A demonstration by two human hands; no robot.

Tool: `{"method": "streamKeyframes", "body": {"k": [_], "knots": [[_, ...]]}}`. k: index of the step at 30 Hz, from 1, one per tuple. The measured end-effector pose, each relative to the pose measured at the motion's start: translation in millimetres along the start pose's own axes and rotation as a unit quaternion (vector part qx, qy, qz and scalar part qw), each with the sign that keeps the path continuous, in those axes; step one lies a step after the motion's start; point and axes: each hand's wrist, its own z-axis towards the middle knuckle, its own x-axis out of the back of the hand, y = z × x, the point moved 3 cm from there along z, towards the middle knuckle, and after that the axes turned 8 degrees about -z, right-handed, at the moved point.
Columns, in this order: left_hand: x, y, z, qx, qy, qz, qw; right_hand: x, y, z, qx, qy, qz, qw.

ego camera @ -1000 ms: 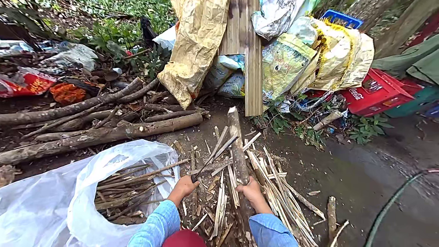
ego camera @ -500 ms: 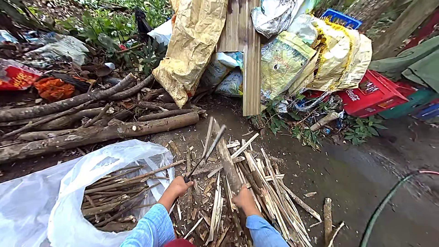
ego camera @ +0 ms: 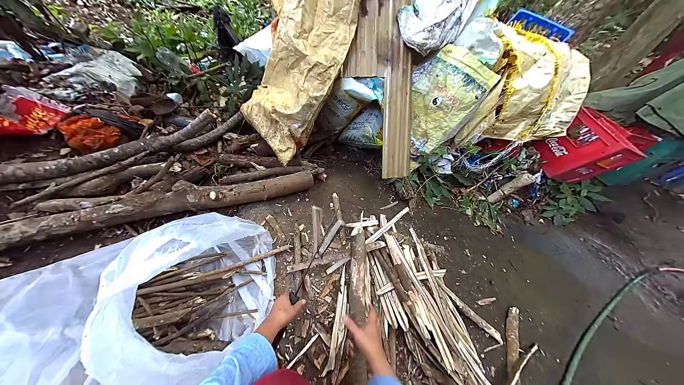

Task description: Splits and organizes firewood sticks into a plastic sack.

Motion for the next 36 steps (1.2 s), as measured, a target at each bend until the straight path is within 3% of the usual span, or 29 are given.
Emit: {"method": "streamKeyframes", "body": {"k": [2, 4, 6, 8, 10, 13, 16, 18, 22, 25, 28, 32, 34, 36], "knots": [[-17, -15, 0, -0.008, -0.005, -0.023, 1.000, 23, -59, 0, 0.175, 0.051, 0.141, 0.973], [-31, -24, 1, -0.009, -0.019, -0.024, 1.000, 41, -117, -7, 0.327, 0.082, 0.207, 0.918], [-39, -25, -2, -0.005, -0.050, -0.006, 0.999, 44, -151, -14, 0.406, 0.099, 0.224, 0.880], [-40, -20, -5, -0.018, -0.065, -0.017, 0.998, 34, -161, -16, 0.417, 0.113, 0.250, 0.866], [-29, 3, -20, -0.120, 0.004, -0.099, 0.988, 25, -157, -21, 0.403, 0.126, 0.267, 0.866], [5, 60, -56, -0.367, 0.110, -0.175, 0.907, 14, -146, -32, 0.393, 0.132, 0.254, 0.874], [26, 102, -93, -0.532, 0.096, -0.083, 0.837, 10, -137, -36, 0.387, 0.151, 0.231, 0.880], [29, 112, -101, -0.601, 0.093, -0.023, 0.794, 14, -133, -36, 0.392, 0.153, 0.216, 0.881], [26, 105, -101, -0.608, 0.074, 0.009, 0.790, 30, -121, -29, 0.445, 0.143, 0.142, 0.872], [26, 100, -101, -0.598, 0.082, 0.000, 0.797, 40, -114, -25, 0.434, 0.125, 0.151, 0.879], [56, 79, -98, -0.526, 0.149, -0.111, 0.830, 66, -86, -6, 0.316, 0.137, 0.281, 0.896], [104, 31, -87, -0.430, 0.235, -0.289, 0.822, 118, -47, 21, 0.076, 0.165, 0.453, 0.873], [116, 29, -98, -0.408, 0.254, -0.316, 0.818, 145, -53, 14, 0.042, 0.189, 0.475, 0.858], [126, 45, -119, -0.429, 0.270, -0.281, 0.815, 173, -68, -1, 0.075, 0.212, 0.476, 0.850]]}}
